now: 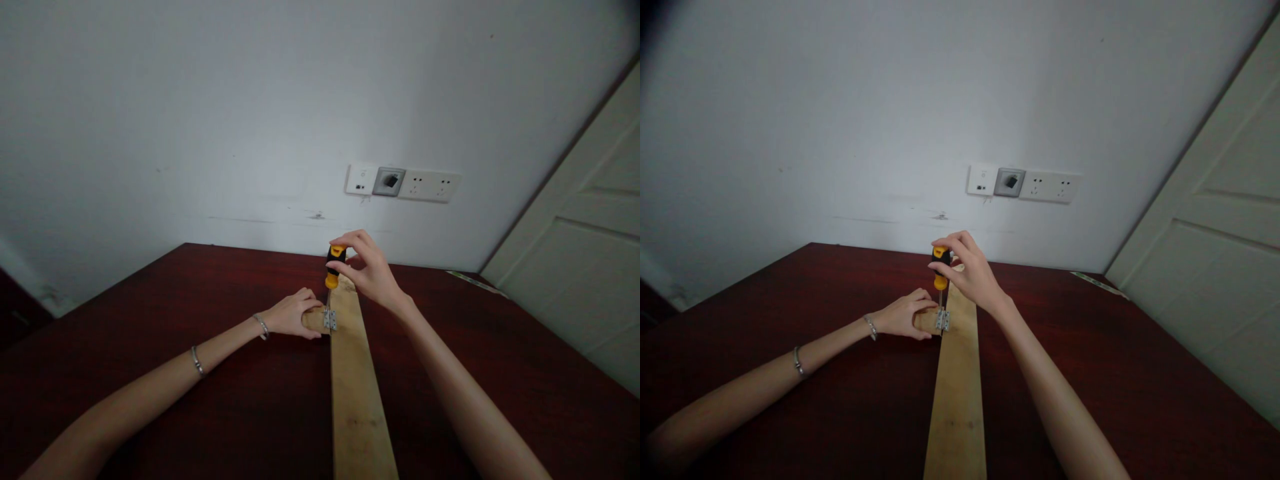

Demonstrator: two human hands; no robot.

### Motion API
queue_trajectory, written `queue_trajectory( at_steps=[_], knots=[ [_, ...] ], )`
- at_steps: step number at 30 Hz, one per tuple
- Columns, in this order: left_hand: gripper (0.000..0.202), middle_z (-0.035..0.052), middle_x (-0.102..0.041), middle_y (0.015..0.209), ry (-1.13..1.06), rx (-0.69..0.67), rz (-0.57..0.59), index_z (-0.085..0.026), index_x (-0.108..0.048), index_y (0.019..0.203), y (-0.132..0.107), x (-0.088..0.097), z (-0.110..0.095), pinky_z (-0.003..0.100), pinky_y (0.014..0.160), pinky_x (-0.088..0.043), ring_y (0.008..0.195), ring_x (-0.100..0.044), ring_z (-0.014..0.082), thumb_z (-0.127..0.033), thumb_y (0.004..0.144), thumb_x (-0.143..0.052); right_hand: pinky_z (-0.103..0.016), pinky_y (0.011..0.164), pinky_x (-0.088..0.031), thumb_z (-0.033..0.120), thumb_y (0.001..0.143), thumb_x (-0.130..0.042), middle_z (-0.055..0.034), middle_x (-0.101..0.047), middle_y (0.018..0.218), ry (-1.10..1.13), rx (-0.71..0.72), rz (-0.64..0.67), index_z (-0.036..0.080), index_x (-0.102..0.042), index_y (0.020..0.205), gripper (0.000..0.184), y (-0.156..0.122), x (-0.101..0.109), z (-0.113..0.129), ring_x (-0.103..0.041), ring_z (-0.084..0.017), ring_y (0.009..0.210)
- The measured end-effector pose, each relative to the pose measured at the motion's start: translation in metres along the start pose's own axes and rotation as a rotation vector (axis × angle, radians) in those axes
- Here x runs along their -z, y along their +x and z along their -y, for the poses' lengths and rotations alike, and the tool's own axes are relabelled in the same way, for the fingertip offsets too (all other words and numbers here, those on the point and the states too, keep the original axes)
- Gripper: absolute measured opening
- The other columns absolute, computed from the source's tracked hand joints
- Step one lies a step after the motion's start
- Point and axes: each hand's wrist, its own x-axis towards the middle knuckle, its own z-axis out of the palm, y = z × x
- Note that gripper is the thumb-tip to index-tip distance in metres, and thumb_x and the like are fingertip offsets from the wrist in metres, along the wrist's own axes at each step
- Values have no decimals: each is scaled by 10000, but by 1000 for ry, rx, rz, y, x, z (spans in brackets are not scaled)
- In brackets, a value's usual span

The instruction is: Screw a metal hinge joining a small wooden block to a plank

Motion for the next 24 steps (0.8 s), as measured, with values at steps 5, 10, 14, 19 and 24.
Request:
queue_trajectory(
  at_steps=[5, 10, 14, 19, 24],
  knots=[
    [650, 80, -507, 1027, 6, -6, 5, -165, -568, 1150, 0, 1, -1, 356, 828, -468, 953, -501, 235, -512, 623, -727, -324, 730, -578, 273, 853, -528, -60, -507, 1206, 6, 38, 43, 290, -536, 1185, 332, -1, 1, 3, -521, -202, 1074],
    [644, 76, -506, 1024, 8, -7, 2, -176, -566, 1150, 0, 1, 0, 353, 816, -468, 947, -503, 234, -512, 624, -725, -305, 703, -581, 295, 849, -545, -52, -532, 1082, 1, 21, 25, 281, -545, 1175, 326, -2, -1, 1, -554, -171, 948],
    [645, 78, -504, 1033, 6, -9, 2, -170, -564, 1151, 0, 2, -1, 356, 833, -464, 956, -503, 235, -502, 624, -730, -299, 666, -588, 338, 825, -578, -63, -491, 1111, -15, -8, 10, 288, -554, 1168, 348, -1, 0, 2, -545, -183, 961],
    [643, 77, -504, 1041, -9, -6, 3, -177, -562, 1153, 0, 2, -1, 346, 814, -471, 951, -509, 232, -499, 623, -733, -369, 774, -571, 252, 882, -474, -56, -548, 1156, 1, 43, 42, 310, -527, 1213, 341, 0, 3, 2, -531, -209, 1055],
    [643, 72, -505, 1027, -4, 8, 9, -178, -566, 1149, 0, 2, -2, 345, 816, -470, 955, -507, 232, -506, 622, -732, -295, 648, -587, 336, 803, -608, -59, -486, 1055, -23, -35, -10, 273, -578, 1123, 327, -1, 0, 1, -535, -185, 945]
  ],
)
